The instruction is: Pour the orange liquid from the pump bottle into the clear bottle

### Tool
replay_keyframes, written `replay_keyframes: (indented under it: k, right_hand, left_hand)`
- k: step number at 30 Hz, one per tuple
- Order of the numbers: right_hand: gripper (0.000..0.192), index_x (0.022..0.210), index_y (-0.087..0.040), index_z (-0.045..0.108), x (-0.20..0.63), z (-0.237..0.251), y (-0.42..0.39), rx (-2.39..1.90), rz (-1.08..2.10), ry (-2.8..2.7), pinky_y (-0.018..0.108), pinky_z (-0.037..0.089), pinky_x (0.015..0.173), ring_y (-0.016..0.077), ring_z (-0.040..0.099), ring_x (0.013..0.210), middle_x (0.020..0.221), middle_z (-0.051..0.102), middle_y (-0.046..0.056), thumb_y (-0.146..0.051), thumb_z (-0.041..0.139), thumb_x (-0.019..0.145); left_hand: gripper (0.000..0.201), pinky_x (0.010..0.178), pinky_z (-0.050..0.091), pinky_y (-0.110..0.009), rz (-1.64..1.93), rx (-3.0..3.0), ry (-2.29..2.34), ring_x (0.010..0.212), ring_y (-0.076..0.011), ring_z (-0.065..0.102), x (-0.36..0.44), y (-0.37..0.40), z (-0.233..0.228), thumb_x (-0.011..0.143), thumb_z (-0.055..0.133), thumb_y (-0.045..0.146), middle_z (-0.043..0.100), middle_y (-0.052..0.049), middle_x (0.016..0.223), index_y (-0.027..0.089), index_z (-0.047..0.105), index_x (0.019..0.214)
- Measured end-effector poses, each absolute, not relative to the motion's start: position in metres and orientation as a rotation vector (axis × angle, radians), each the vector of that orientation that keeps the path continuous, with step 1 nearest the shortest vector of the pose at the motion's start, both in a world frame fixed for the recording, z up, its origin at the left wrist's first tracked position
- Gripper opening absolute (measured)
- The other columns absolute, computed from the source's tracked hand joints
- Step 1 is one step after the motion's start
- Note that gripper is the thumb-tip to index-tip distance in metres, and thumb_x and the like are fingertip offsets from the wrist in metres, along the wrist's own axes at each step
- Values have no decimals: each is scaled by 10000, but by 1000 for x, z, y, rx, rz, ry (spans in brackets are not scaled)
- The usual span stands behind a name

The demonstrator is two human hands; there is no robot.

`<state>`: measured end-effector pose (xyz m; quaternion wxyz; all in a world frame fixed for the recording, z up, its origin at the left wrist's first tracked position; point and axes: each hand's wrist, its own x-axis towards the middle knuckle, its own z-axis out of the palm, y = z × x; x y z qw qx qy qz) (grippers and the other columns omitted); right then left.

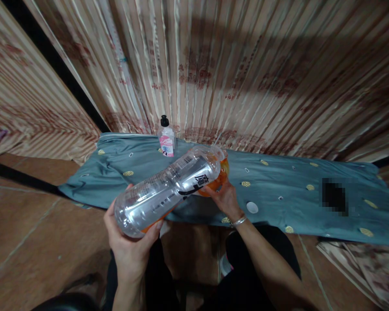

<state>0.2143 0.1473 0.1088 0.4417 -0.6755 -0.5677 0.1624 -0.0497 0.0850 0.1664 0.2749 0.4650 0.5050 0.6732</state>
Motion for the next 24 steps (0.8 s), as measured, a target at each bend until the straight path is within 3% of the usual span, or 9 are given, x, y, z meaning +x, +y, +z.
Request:
replay_keyframes:
  k: [10, 18, 24]
  right_hand:
    - [877, 1534, -154, 494, 211, 116, 146, -1696, 406, -1418, 493, 609, 1023, 356, 750, 1212, 1328, 758, 188, -530, 803, 804]
    - [812, 1436, -106, 560, 210, 124, 145, -1727, 480, -1385, 490, 607, 1030, 368, 760, 1187, 1278, 769, 220, -509, 817, 780]
    - [803, 1460, -163, 545, 212, 120, 146, -1690, 464, -1396, 490, 621, 1003, 356, 764, 1183, 1314, 768, 191, -527, 811, 796]
  left_hand:
    - [892, 1075, 583, -469, 1796, 1256, 1397, 1323, -371, 689, -49, 83, 169, 595, 1020, 310, 696, -185, 1428, 196, 605, 1376]
    - [902, 1114, 559, -528, 1786, 1211, 1393, 1335, -388, 675, -49, 82, 168, 595, 1023, 320, 674, -183, 1437, 210, 598, 1383]
    - [905, 1107, 567, -513, 1790, 1230, 1391, 1337, -384, 676, -50, 84, 166, 595, 1022, 314, 668, -184, 1450, 206, 604, 1391]
